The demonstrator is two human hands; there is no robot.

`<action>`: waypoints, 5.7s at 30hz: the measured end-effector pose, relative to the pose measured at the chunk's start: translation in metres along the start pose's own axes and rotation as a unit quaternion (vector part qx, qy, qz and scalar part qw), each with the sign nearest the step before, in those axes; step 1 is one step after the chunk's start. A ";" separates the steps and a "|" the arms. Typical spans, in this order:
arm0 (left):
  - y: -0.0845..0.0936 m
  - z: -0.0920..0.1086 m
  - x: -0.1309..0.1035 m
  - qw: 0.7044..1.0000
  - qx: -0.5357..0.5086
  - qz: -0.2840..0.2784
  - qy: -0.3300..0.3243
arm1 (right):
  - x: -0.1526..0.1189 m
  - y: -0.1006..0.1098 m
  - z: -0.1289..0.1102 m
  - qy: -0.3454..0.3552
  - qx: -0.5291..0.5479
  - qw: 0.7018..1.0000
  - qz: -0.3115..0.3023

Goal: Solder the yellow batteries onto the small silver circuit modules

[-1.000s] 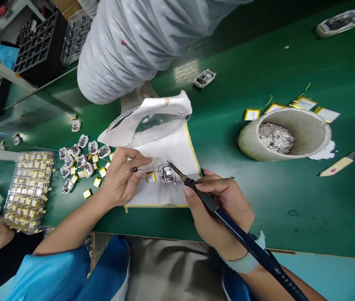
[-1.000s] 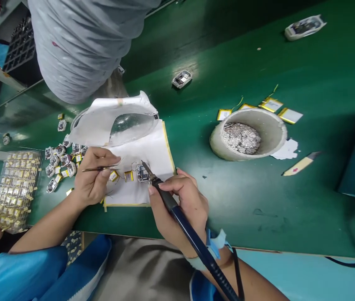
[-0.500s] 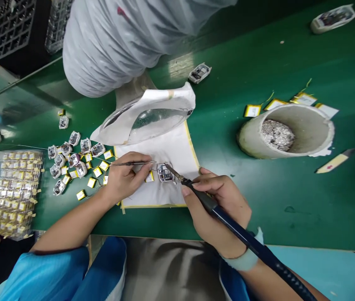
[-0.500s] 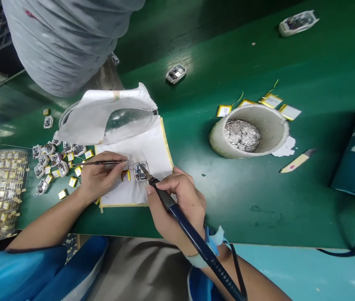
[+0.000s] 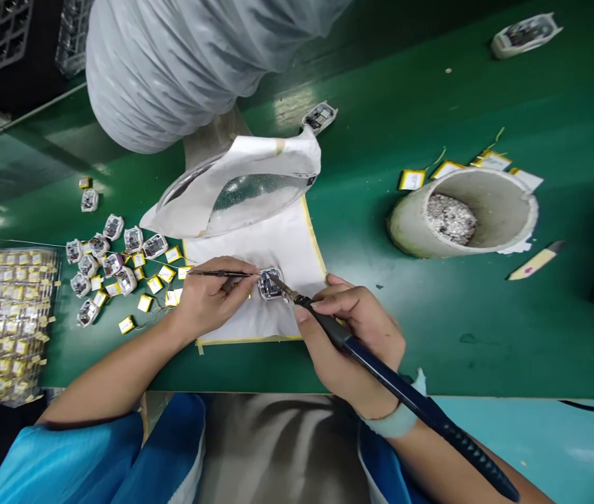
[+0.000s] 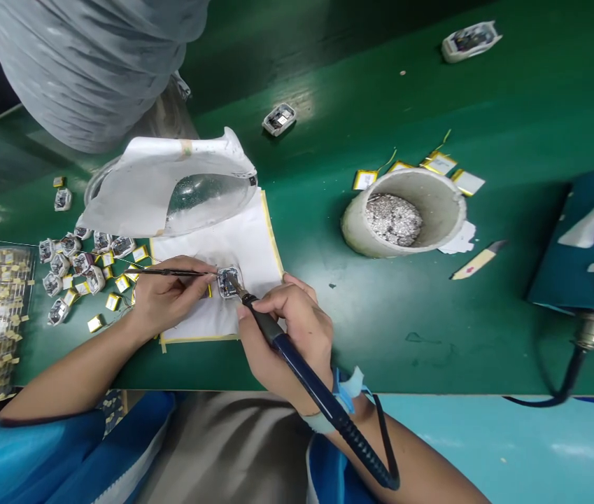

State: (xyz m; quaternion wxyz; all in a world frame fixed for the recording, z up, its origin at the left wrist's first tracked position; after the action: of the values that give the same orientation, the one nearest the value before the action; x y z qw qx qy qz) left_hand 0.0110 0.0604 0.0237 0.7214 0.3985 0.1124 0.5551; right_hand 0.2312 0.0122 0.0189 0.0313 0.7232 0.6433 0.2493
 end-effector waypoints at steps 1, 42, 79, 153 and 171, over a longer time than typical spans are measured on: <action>0.000 -0.001 0.000 1.000 0.002 -0.003 0.005 | 0.000 -0.001 0.000 0.001 0.001 1.000 -0.002; -0.001 -0.003 0.003 0.999 0.025 0.003 0.024 | 0.001 -0.004 -0.003 -0.003 0.001 1.000 -0.008; 0.030 0.009 -0.043 0.994 0.066 0.065 0.053 | -0.008 0.005 0.003 -0.020 0.044 0.997 0.053; 0.008 -0.001 0.001 0.980 -0.158 -0.109 -0.046 | -0.001 0.003 0.001 0.026 0.065 0.998 -0.006; -0.002 -0.021 0.005 0.982 -0.067 -0.032 0.174 | -0.008 -0.025 0.013 0.000 0.077 0.993 -0.090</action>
State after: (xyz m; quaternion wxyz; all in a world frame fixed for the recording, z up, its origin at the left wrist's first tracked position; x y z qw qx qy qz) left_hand 0.0019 0.0742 0.0102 0.7335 0.2423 0.2117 0.5987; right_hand 0.2129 0.0126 -0.0040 -0.0021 0.6627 0.7229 0.1955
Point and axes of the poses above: each hand's wrist, its own x-axis towards the middle knuckle, its own y-axis out of the back of the hand, z = x × y, the point moved 7 cm from there along x, towards the middle knuckle, and after that the axes turned 5 degrees about -z, right-handed, at the moved point
